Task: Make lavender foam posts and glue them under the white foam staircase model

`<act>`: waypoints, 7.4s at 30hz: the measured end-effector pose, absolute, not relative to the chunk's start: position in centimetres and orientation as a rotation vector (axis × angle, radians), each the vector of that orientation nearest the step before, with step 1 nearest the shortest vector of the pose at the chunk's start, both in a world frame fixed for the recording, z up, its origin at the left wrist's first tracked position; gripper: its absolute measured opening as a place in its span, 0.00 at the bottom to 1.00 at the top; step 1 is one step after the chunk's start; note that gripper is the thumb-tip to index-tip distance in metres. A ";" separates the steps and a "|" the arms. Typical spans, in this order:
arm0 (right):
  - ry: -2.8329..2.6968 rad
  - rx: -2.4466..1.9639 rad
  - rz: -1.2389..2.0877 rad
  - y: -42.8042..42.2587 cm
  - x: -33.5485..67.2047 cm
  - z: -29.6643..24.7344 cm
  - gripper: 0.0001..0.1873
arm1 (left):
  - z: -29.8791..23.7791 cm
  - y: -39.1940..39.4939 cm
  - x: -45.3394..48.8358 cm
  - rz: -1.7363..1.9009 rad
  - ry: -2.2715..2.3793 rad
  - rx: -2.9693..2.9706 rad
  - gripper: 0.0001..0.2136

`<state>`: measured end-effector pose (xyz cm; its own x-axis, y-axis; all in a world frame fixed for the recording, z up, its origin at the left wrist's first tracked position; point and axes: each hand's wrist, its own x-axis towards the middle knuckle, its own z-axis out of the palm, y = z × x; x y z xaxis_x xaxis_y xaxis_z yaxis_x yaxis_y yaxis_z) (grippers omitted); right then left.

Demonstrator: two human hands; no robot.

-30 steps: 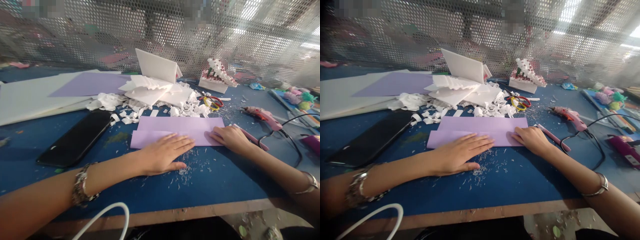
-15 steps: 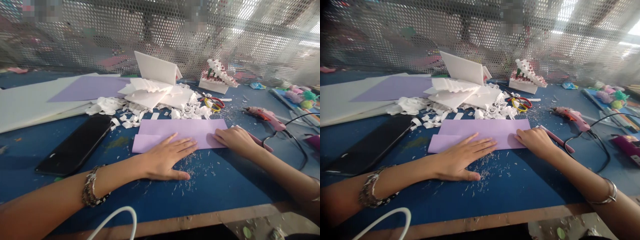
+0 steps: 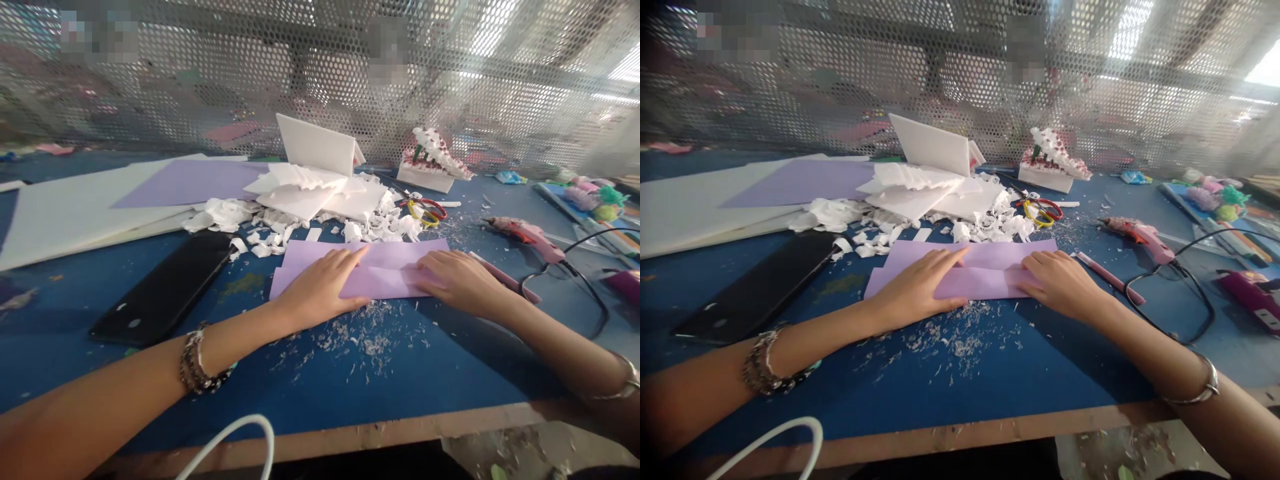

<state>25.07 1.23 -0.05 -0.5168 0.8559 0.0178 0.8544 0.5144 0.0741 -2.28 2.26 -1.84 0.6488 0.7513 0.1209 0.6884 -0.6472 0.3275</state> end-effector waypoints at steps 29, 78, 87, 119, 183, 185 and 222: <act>2.626 1.562 0.215 2.0 24.1 -1.9 0.16 | -1.3 3.5 -2.7 0.065 0.483 2.898 0.22; 2.542 1.899 -0.445 -6.9 31.4 -4.2 0.32 | 1.3 1.4 -11.4 0.020 0.450 3.192 0.22; 2.532 1.888 -0.401 -6.7 31.4 -4.8 0.35 | 1.3 0.3 -13.4 0.110 0.598 3.167 0.18; 3.070 1.041 0.110 1.8 20.4 1.2 0.16 | 2.4 2.3 0.2 -0.044 0.922 3.294 0.19; 3.383 1.346 0.304 2.7 18.6 12.4 0.18 | 11.8 4.3 -3.3 1.115 1.352 3.751 0.11; 3.343 1.389 0.249 3.1 19.5 11.7 0.18 | 10.9 5.1 -3.8 1.069 1.291 3.775 0.11; 3.114 1.648 1.031 3.4 23.2 7.3 0.08 | 8.3 3.6 -4.7 0.957 1.103 2.967 0.19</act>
